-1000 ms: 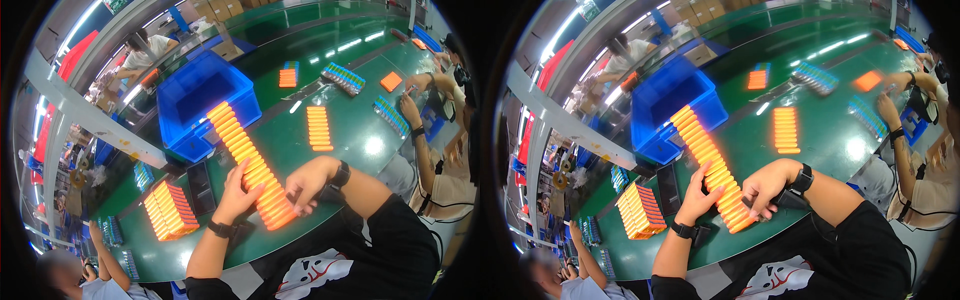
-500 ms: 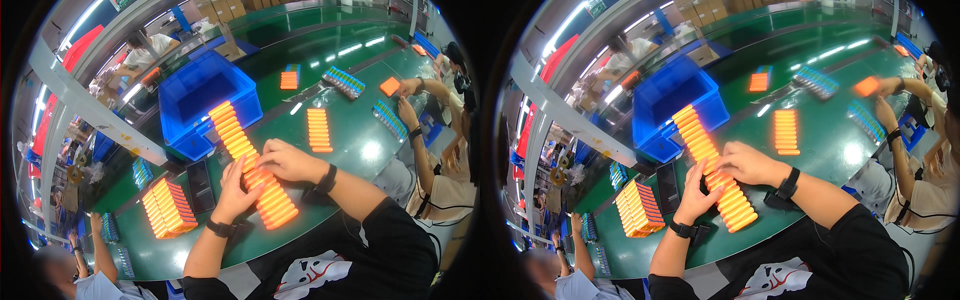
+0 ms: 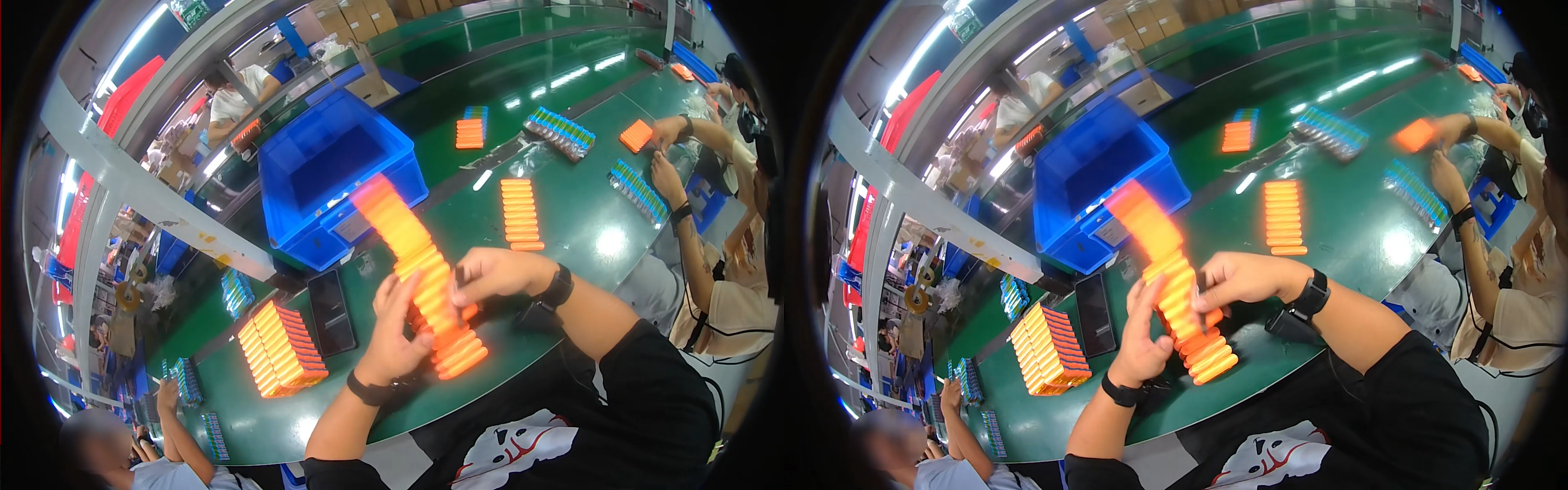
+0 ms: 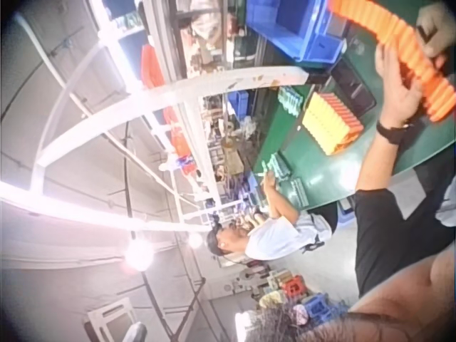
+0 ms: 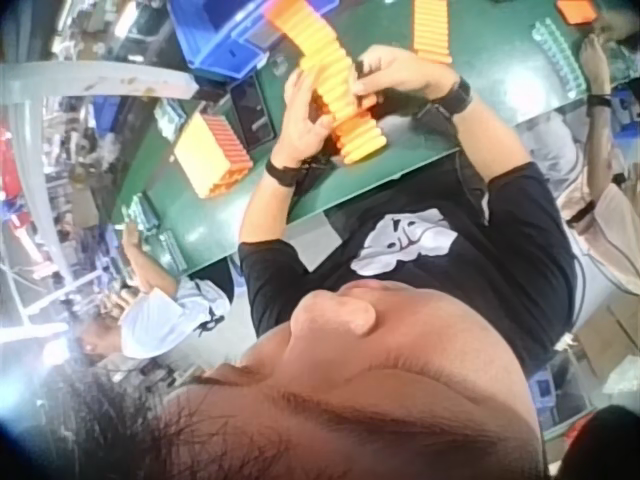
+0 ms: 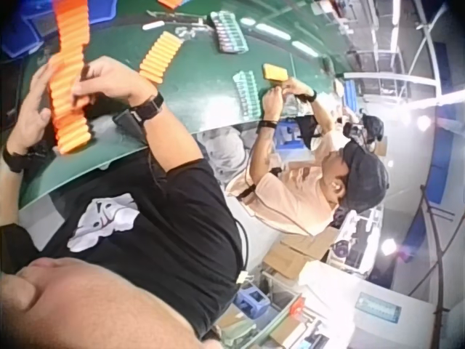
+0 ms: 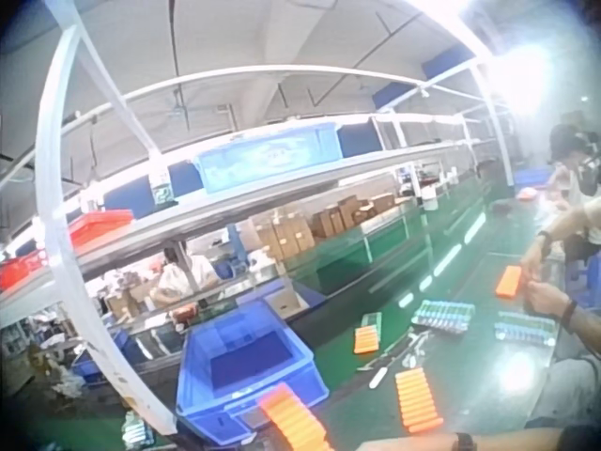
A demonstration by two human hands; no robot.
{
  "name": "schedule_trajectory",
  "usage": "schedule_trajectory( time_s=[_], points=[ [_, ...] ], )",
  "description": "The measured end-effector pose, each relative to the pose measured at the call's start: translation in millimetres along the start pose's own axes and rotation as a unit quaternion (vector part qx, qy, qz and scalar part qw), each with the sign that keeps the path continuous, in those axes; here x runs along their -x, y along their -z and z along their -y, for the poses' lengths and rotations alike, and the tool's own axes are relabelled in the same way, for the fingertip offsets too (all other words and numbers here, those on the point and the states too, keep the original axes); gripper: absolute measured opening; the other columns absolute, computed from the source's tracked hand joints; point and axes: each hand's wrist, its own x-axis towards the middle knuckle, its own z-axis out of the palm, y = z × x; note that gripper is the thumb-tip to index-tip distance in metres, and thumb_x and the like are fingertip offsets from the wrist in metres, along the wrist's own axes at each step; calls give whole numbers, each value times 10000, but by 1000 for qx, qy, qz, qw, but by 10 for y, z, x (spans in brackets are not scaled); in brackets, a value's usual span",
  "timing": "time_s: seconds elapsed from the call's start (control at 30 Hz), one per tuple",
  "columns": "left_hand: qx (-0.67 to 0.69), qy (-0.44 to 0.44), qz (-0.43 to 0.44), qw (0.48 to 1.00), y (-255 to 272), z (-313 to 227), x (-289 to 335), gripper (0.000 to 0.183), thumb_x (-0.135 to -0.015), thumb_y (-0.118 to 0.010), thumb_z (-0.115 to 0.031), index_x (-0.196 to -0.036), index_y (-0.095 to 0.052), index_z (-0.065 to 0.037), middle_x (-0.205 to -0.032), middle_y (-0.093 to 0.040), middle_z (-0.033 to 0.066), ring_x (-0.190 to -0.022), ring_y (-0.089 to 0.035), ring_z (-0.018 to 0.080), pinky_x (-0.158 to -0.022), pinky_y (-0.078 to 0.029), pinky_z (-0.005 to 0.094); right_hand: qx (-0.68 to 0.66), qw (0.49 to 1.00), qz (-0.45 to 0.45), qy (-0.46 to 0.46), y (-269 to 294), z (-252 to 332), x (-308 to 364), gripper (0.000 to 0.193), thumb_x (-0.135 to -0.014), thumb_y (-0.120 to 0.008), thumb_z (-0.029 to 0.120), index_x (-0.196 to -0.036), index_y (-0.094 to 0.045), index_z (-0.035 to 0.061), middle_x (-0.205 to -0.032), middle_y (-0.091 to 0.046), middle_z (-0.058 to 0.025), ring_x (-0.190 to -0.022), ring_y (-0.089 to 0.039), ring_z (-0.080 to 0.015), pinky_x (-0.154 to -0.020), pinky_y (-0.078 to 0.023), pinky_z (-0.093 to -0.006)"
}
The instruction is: Organizing and assembling multi-colored cylindrical plastic components on an industrial assembly line.
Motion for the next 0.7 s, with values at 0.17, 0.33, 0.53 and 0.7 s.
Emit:
schedule_trajectory(
  time_s=[0.17,0.33,0.53,0.7],
  points=[
    [94,46,-47,993,-13,226,-124,744,-851,-697,-217,-1481,-359,-9,-1490,-361,206,-1403,-322,325,-1151,-268,408,78,974,181,-108,21,7,48,184,-935,-652,164,-976,-721,-2,-898,-721,-47,-664,-572,-79,-582,-453,-236],
    [138,79,-27,987,-25,267,-115,741,-819,-706,-110,-1474,-375,-11,-1498,-366,196,-1403,-348,296,-1157,-265,389,101,963,222,-113,-6,-4,26,200,-947,-642,180,-977,-717,-3,-900,-722,-43,-604,-531,-78,-570,-439,-232],
    [137,72,-60,986,-25,292,-101,756,-823,-713,-61,-1487,-356,0,-1529,-337,183,-1418,-339,273,-1159,-266,379,101,961,219,-133,-1,-48,4,202,-947,-645,187,-967,-711,-2,-884,-718,-37,-589,-499,-69,-562,-424,-235],
    [173,98,-89,976,-70,273,-83,758,-825,-704,-36,-1489,-343,19,-1554,-304,159,-1403,-351,225,-1134,-287,348,112,962,218,-123,-17,-36,2,206,-944,-650,197,-945,-708,0,-818,-707,-32,-573,-512,-68,-552,-427,-230]
  ],
)
